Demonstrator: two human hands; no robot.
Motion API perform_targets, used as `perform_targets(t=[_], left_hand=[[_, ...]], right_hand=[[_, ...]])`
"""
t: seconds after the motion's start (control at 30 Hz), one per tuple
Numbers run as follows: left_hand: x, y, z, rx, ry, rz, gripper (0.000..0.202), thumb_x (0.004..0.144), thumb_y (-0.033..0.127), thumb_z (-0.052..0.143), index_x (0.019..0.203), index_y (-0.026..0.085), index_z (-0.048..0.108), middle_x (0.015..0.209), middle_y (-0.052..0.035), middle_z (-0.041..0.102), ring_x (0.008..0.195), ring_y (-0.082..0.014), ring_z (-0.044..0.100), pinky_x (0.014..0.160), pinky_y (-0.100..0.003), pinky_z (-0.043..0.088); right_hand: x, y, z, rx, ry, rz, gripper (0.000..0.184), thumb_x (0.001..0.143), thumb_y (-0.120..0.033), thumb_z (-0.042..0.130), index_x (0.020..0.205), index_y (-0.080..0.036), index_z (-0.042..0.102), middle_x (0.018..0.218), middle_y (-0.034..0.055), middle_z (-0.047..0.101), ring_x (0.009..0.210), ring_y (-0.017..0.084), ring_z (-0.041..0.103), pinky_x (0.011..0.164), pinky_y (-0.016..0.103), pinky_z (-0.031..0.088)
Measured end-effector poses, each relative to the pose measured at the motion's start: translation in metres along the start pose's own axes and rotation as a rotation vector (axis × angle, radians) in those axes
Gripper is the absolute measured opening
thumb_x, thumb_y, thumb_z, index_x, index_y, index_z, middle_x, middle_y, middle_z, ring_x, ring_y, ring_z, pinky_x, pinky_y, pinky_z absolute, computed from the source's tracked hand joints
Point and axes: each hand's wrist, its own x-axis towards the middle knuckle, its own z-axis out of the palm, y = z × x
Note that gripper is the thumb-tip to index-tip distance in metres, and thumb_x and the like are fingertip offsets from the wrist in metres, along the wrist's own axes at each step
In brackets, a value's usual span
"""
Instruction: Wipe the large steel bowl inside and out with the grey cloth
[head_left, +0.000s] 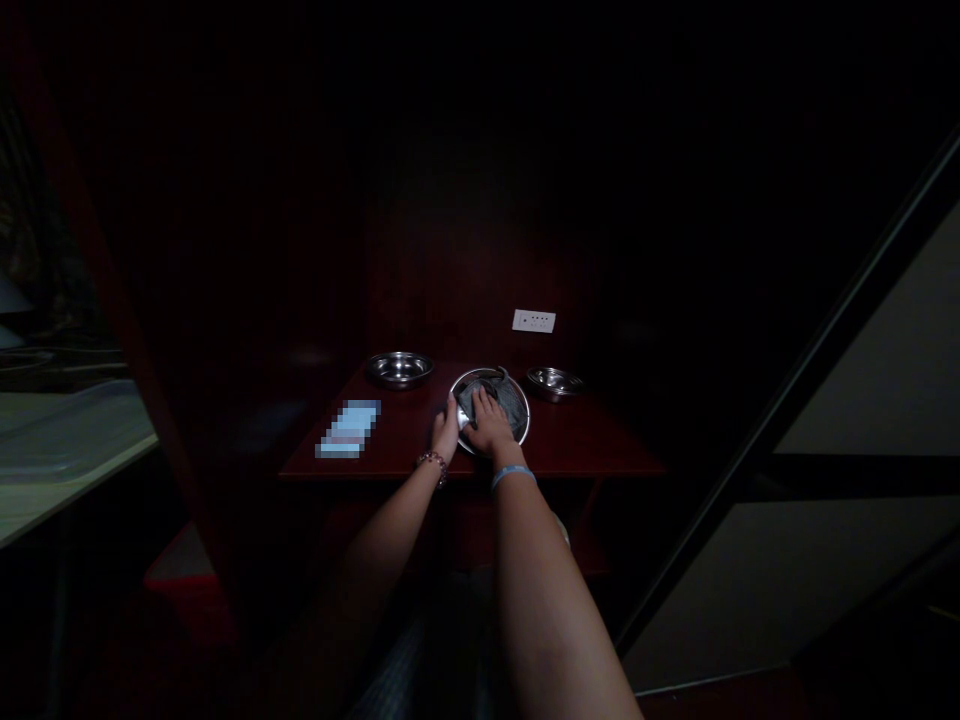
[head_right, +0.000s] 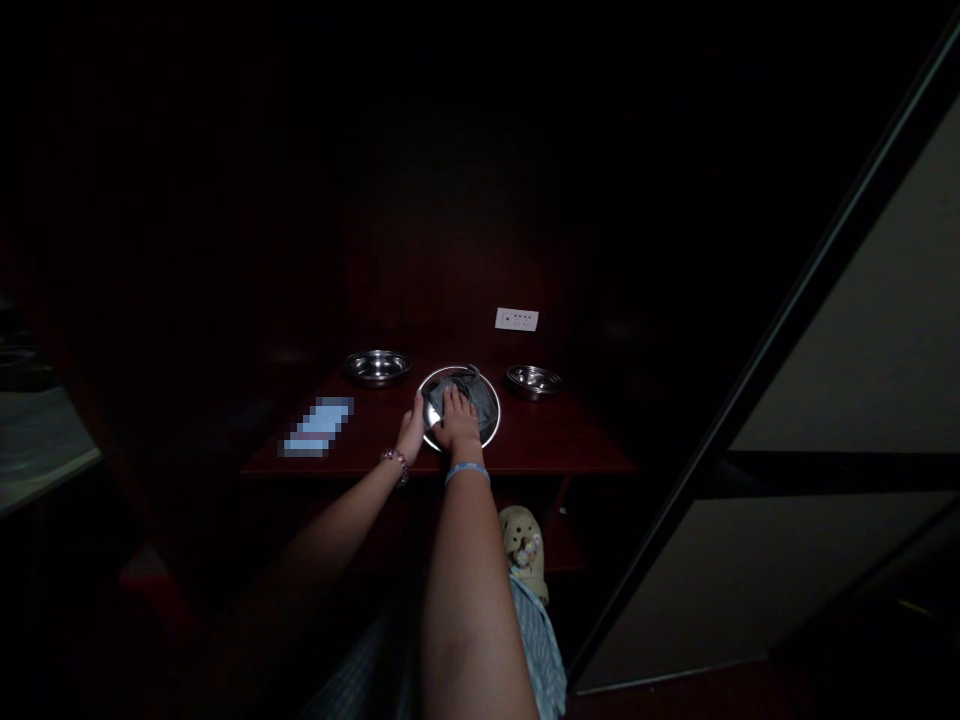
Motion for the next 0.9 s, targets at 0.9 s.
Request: perform_targets(t=[0.9], left_hand=[[0.007, -0.006, 0.002, 0.002, 0.022, -0.072, 0.073, 0.111, 0.070, 0.043, 0.123, 0.011, 0.083, 0.118, -0.0253, 0.085, 0.127, -0.0389, 0.078, 0.110, -0.043, 0.060]], right_hand=[[-0.014, 0.029, -0.004, -0.078, 0.109, 0.051, 0.081, 0.109, -0.034, 0.053, 0.184, -0.018, 0.029, 0.194, 0.0106, 0.021, 0.174, 0.032, 0.027, 0.139, 0.044, 0.025]])
